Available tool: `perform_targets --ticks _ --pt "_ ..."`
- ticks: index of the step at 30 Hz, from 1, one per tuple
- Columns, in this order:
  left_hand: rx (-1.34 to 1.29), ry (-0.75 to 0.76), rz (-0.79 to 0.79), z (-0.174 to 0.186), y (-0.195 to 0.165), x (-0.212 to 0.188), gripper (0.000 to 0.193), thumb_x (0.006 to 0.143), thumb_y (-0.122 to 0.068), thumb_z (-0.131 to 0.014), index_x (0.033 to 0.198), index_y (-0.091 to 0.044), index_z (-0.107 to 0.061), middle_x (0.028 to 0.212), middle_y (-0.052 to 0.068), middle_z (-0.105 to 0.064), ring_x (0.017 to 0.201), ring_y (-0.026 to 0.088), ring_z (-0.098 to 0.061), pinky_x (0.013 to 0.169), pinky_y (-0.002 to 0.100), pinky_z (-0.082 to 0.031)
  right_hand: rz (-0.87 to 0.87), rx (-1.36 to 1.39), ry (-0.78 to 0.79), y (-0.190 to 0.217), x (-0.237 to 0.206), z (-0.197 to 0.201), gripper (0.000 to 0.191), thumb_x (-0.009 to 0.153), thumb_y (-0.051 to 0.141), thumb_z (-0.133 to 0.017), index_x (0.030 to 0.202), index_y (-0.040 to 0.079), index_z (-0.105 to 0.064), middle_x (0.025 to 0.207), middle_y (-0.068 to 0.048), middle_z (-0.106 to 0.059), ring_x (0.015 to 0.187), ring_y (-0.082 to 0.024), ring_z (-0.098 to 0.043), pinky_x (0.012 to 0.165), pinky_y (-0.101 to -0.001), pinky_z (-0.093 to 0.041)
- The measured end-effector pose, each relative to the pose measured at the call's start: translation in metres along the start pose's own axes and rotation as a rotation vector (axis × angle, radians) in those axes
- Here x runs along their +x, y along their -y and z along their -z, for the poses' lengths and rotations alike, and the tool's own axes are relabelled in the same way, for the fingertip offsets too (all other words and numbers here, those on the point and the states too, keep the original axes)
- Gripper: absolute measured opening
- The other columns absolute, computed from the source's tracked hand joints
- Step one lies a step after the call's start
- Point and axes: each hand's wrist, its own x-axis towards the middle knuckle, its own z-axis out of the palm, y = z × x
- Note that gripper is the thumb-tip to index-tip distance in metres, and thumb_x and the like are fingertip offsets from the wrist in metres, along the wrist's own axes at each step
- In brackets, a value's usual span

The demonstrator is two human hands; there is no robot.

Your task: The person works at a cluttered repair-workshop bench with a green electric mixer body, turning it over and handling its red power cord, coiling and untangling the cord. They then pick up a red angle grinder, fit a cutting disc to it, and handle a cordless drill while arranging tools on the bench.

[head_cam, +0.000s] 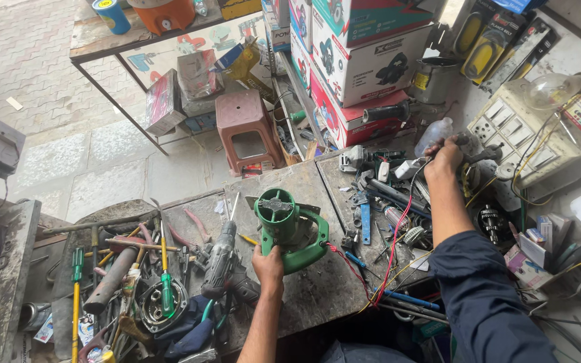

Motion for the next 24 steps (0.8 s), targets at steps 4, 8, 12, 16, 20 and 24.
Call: perform_targets --ticks 4,8,12,16,20,24 --pt "0.024 -0.003 -0.024 0.000 0.003 0.002 0.017 0.084 -0.003 -0.066 0.100 0.002 -0.066 0.083 0.003 -0.069 0.071 0.010 -0.060 0.065 0.028 -0.049 0.115 -0.064 -0.121 0.000 0.007 -0.005 0.024 0.110 0.029 -0.055 0.096 0.010 -0.057 0.081 0.000 -0.060 0.057 -0.010 -0.049 0.051 -0.0269 -0.044" --pt "0.043 0.001 -0.033 0.000 0.006 0.004 0.015 0.084 -0.003 -0.065 0.099 0.002 -0.066 0.082 0.004 -0.068 0.070 0.010 -0.059 0.064 0.028 -0.048 0.086 -0.130 -0.188 0.002 0.012 -0.004 0.034 0.110 0.037 -0.051 0.092 0.009 -0.060 0.072 0.001 -0.053 0.053 -0.009 -0.045 0.048 -0.0245 -0.037" --pt "0.028 0.010 -0.033 0.000 0.006 0.003 0.016 0.084 -0.003 -0.065 0.100 0.001 -0.066 0.083 0.003 -0.069 0.071 0.009 -0.060 0.065 0.028 -0.049 0.003 -0.077 -0.227 0.001 0.017 0.001 0.051 0.110 0.049 -0.046 0.082 0.009 -0.060 0.063 0.002 -0.045 0.051 -0.011 -0.043 0.048 -0.0244 -0.034" --pt "0.058 0.008 -0.026 -0.001 0.000 0.000 0.017 0.084 -0.004 -0.065 0.100 0.002 -0.067 0.083 0.003 -0.069 0.072 0.010 -0.061 0.066 0.028 -0.050 0.023 0.024 -0.151 0.002 0.021 0.002 0.054 0.108 0.055 -0.040 0.075 0.012 -0.045 0.062 0.002 -0.044 0.051 -0.012 -0.040 0.048 -0.0275 -0.035" --pt "0.056 -0.004 0.004 -0.002 -0.009 -0.005 0.020 0.083 -0.004 -0.065 0.103 0.001 -0.067 0.085 0.004 -0.071 0.073 0.011 -0.063 0.067 0.028 -0.050 0.011 -0.064 -0.205 0.006 0.026 0.000 0.049 0.110 0.050 -0.043 0.078 0.014 -0.042 0.066 0.002 -0.040 0.052 -0.012 -0.037 0.048 -0.0279 -0.033" --pt "0.097 -0.008 -0.002 -0.003 -0.012 -0.007 0.020 0.084 -0.004 -0.066 0.103 0.002 -0.068 0.085 0.005 -0.071 0.073 0.012 -0.063 0.067 0.029 -0.050 -0.032 -0.035 -0.327 0.017 0.032 -0.008 0.040 0.109 0.046 -0.044 0.086 0.013 -0.046 0.070 0.000 -0.045 0.054 -0.013 -0.041 0.048 -0.0290 -0.035"
